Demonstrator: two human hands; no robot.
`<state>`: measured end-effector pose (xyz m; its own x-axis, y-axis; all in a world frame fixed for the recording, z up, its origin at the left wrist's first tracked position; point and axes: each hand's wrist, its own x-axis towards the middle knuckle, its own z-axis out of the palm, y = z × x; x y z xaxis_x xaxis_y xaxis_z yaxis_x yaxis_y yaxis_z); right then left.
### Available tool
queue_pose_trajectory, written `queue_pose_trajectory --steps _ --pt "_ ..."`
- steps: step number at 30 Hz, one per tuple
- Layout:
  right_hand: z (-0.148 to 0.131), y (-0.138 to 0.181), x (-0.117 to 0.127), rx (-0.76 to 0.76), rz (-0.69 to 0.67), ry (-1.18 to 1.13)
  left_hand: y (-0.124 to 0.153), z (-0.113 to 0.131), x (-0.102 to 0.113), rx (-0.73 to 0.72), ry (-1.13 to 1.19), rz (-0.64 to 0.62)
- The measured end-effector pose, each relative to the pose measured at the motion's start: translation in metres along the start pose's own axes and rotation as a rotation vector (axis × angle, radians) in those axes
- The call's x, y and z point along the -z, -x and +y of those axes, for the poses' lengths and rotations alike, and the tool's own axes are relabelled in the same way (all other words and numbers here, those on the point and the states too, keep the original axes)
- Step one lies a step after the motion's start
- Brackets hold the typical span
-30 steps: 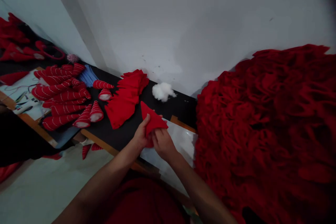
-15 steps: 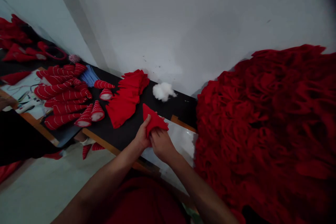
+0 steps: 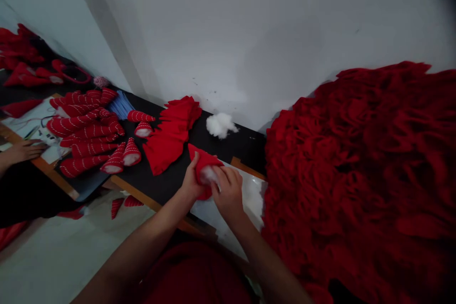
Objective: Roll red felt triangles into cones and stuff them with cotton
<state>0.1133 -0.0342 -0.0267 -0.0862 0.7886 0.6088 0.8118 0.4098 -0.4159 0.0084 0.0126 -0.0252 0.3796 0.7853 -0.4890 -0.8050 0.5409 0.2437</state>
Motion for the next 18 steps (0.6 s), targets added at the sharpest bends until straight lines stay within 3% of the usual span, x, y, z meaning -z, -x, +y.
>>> queue_pose_trajectory --steps 6,11,18 --pt "-0.002 -0.019 -0.005 0.103 0.068 0.038 0.006 -0.008 -0.011 0.045 0.075 -0.038" --pt "-0.001 -0.014 -0.004 0.156 0.015 0.010 0.003 0.003 -0.010 0.026 0.083 0.014" --pt "0.008 -0.011 -0.021 0.215 0.084 0.075 0.004 0.003 -0.006 0.042 0.154 0.050"
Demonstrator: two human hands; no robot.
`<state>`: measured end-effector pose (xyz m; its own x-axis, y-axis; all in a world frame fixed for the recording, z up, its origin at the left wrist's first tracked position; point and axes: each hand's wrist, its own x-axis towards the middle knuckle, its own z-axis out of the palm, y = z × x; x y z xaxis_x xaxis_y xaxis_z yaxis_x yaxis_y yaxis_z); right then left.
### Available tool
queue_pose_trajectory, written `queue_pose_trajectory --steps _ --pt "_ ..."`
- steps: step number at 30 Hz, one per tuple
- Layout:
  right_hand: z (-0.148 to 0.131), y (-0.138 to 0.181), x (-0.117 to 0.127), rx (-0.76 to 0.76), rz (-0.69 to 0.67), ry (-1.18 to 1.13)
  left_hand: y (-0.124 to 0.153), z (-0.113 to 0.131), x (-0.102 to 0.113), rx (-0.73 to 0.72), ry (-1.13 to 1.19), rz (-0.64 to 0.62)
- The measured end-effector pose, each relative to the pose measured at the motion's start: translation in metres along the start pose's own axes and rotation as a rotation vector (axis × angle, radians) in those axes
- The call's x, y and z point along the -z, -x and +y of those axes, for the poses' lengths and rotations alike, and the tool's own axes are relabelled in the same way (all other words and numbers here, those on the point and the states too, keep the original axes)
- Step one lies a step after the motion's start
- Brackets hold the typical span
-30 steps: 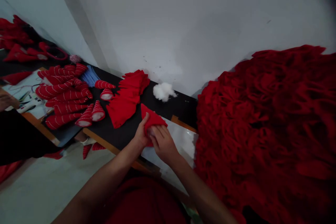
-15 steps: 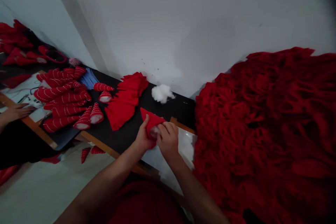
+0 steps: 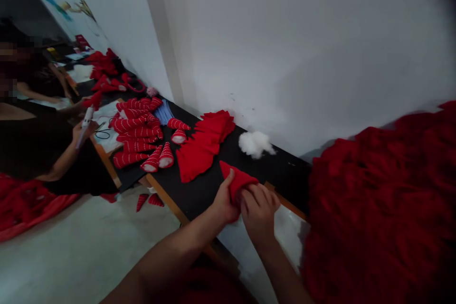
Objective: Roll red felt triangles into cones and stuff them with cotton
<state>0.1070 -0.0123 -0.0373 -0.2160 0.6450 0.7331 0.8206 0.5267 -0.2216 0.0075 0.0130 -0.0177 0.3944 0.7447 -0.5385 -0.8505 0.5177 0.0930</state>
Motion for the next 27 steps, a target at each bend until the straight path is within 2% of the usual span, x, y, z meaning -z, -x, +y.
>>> queue_pose_trajectory --steps 3,6,10,13,16,19,21,22,24,27 --pt "-0.004 0.002 -0.002 0.089 0.027 0.011 0.001 0.005 -0.002 0.009 0.008 0.029" --pt "-0.009 0.002 0.001 0.161 -0.103 0.019 0.001 0.011 -0.006 -0.029 -0.020 0.055" --pt "-0.011 -0.009 0.005 0.134 -0.239 0.027 0.002 0.015 -0.013 -0.084 -0.045 0.057" --pt "-0.009 -0.016 0.011 0.122 -0.263 -0.047 0.004 0.019 -0.015 -0.098 -0.040 0.036" --pt "-0.010 -0.016 0.023 -0.039 -0.152 -0.153 0.004 0.025 -0.012 -0.109 -0.041 0.021" --pt "-0.013 -0.010 0.031 -0.423 -0.040 -0.352 0.004 0.031 -0.007 -0.144 -0.036 -0.015" --pt "-0.017 -0.009 0.028 -0.691 -0.048 -0.551 0.004 0.032 -0.005 -0.161 -0.051 -0.053" --pt "-0.019 -0.009 0.025 -0.778 -0.059 -0.633 0.005 0.032 -0.004 -0.164 -0.067 -0.070" --pt "-0.025 -0.012 0.017 -0.808 -0.054 -0.686 0.007 0.031 -0.005 -0.152 -0.106 -0.090" --pt "-0.034 -0.020 0.007 -0.617 -0.052 -0.542 0.011 0.030 -0.007 -0.117 -0.138 -0.094"
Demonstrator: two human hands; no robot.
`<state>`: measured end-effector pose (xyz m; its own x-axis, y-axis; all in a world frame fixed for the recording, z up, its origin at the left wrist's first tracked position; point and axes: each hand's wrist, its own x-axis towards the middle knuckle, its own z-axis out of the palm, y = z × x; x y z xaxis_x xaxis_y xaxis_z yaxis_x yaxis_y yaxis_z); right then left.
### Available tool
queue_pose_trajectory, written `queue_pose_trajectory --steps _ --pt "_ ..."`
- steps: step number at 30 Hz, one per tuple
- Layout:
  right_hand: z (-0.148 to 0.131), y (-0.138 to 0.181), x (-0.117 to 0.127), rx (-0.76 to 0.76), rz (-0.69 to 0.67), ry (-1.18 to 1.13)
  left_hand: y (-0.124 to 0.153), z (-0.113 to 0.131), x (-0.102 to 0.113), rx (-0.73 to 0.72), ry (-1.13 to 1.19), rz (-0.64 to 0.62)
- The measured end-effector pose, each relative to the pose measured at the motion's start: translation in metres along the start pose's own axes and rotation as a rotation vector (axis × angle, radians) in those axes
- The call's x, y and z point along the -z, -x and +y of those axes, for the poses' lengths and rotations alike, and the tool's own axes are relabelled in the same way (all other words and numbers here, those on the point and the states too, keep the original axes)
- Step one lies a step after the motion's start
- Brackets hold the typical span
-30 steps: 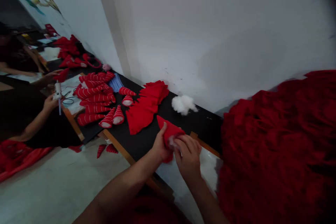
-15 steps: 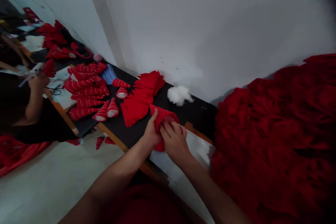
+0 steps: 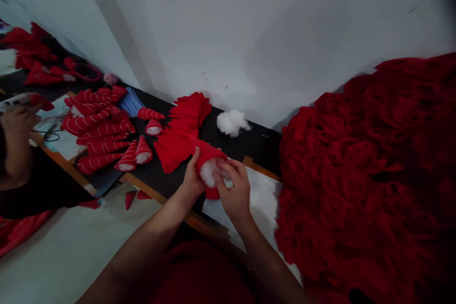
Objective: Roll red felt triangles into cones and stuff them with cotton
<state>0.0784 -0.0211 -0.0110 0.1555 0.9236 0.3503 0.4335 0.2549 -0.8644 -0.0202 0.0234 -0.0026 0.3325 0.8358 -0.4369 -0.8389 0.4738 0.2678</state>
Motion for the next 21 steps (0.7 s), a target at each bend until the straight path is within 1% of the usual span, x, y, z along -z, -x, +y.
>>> queue_pose_trajectory --steps 1,3,6,7,10,11,13,16,18,21 --pt "-0.002 0.000 -0.003 0.058 -0.006 0.066 0.001 0.001 -0.001 0.000 0.001 0.001" --pt "-0.008 0.000 -0.006 0.119 0.007 0.186 0.004 0.007 -0.001 -0.009 0.022 0.027" --pt "-0.022 0.003 -0.006 0.178 0.106 0.325 0.008 0.021 0.002 0.022 0.063 0.090" --pt "-0.026 0.004 -0.007 0.227 0.107 0.345 0.010 0.026 0.004 0.041 0.071 0.096" --pt "-0.037 0.007 -0.015 0.423 -0.003 0.362 0.017 0.036 0.009 0.111 0.060 0.040" --pt "-0.039 0.006 -0.019 0.461 -0.034 0.382 0.019 0.037 0.010 0.127 0.056 0.020" --pt "-0.040 0.004 -0.029 0.467 -0.026 0.458 0.024 0.036 0.010 0.123 0.068 0.019" --pt "-0.037 0.000 -0.038 0.422 0.038 0.572 0.028 0.034 0.009 0.086 0.095 0.073" --pt "-0.036 -0.001 -0.040 0.422 0.094 0.603 0.030 0.035 0.008 0.095 0.084 0.070" --pt "-0.035 0.002 -0.042 0.499 0.167 0.594 0.030 0.037 0.007 0.117 0.061 0.044"
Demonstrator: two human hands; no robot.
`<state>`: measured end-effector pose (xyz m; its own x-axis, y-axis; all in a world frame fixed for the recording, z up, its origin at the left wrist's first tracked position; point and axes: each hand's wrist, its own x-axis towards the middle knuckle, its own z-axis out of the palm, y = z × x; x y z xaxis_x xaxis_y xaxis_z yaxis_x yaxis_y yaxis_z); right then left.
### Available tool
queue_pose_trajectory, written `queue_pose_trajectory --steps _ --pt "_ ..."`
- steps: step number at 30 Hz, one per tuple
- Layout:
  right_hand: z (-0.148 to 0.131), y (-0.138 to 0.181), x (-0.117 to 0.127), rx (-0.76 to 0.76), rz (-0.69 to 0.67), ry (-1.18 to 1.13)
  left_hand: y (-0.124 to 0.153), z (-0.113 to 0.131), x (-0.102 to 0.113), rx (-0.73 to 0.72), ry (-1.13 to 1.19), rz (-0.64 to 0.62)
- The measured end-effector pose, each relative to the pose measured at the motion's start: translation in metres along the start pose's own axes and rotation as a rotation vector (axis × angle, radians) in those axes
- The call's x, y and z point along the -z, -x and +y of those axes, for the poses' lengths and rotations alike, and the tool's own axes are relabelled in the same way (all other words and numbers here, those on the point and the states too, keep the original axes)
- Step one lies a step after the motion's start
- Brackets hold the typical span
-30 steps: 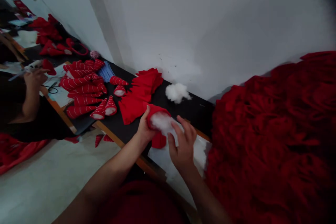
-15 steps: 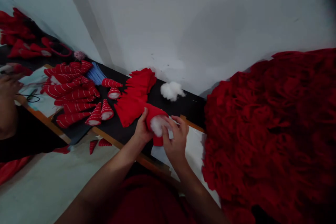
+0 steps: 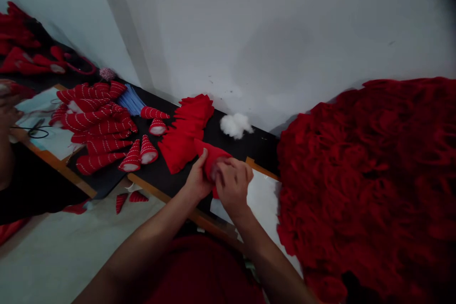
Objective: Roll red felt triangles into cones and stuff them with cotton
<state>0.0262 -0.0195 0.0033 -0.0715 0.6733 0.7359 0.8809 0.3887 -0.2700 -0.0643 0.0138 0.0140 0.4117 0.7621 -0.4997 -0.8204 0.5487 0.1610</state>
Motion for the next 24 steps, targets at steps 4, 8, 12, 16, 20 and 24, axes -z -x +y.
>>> queue_pose_trajectory --steps 4,8,12,16,20,24 --pt "0.001 0.001 -0.005 0.107 -0.028 -0.020 -0.002 -0.003 -0.004 -0.041 -0.032 0.048" --pt "0.009 -0.004 -0.007 0.077 -0.114 -0.054 -0.009 -0.007 -0.005 -0.025 -0.029 0.074" --pt "0.021 -0.004 0.006 0.111 -0.134 -0.231 -0.019 -0.003 -0.002 0.034 -0.032 0.046" --pt "0.039 0.004 0.017 -0.119 -0.039 -0.297 -0.028 -0.003 0.001 -0.061 -0.043 0.074" --pt "0.058 0.000 0.020 -0.328 -0.030 -0.337 -0.034 -0.014 0.003 -0.150 -0.091 0.129" --pt "0.066 -0.010 0.030 -0.274 -0.052 -0.397 -0.036 -0.023 0.005 -0.164 -0.140 0.041"
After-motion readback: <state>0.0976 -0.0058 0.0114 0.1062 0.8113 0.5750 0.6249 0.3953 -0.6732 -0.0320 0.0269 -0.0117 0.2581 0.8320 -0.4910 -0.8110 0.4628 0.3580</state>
